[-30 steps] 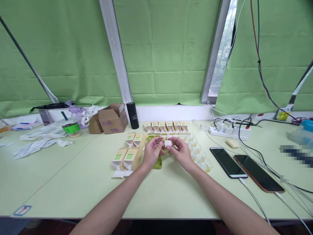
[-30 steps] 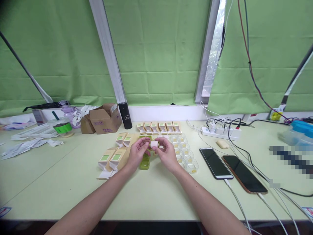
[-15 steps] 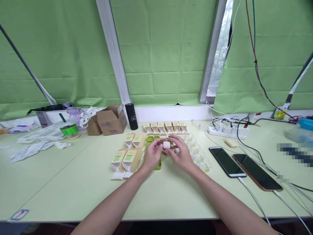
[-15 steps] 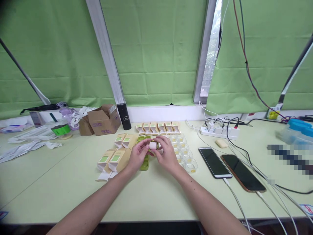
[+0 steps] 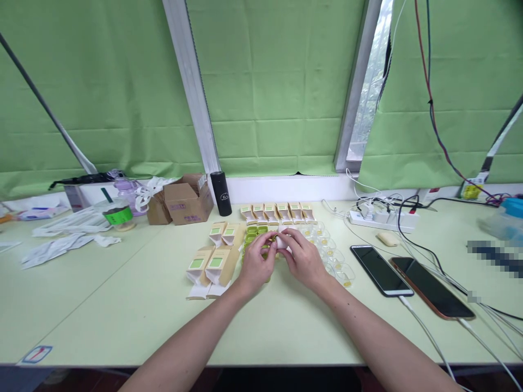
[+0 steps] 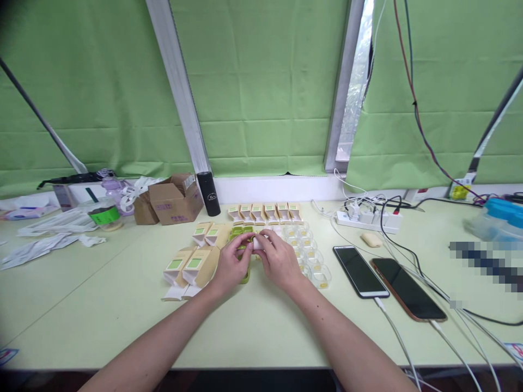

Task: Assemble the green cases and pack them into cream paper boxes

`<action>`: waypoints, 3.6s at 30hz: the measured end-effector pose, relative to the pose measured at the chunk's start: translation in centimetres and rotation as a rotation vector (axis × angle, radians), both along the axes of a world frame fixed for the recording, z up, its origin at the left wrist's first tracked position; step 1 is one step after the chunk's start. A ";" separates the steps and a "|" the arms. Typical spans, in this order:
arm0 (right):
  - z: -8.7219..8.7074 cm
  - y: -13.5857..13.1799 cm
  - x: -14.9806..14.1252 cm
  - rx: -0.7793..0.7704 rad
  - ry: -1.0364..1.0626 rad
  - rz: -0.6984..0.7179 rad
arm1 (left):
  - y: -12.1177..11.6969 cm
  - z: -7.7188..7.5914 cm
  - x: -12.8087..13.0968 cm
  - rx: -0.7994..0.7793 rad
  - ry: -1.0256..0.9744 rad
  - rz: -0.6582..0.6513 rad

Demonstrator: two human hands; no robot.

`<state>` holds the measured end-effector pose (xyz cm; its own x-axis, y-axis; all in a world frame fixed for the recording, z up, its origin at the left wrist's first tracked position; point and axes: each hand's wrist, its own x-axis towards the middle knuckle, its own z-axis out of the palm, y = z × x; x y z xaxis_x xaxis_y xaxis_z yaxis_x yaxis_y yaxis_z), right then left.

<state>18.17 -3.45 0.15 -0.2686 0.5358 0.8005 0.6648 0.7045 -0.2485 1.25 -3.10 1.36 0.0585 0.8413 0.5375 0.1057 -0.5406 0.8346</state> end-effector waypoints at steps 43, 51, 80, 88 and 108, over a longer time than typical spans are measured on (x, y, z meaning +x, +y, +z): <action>0.1 0.5 -1.1 -0.562 0.704 0.292 | 1.9 -0.3 -1.0 -0.061 0.095 -0.074; 0.4 1.7 -0.3 -0.610 1.078 0.322 | 1.9 -0.5 -1.3 -0.083 -0.013 -0.061; 1.7 0.9 0.4 -0.605 1.103 0.383 | 2.3 -0.6 -1.6 -0.088 -0.242 -0.020; 2.0 0.8 0.6 -0.493 0.875 0.247 | 2.3 -0.6 -1.7 -0.086 -0.228 0.000; 1.5 -1.5 0.8 -0.326 -0.405 -0.185 | 2.2 -0.7 -1.6 -0.022 -0.156 0.044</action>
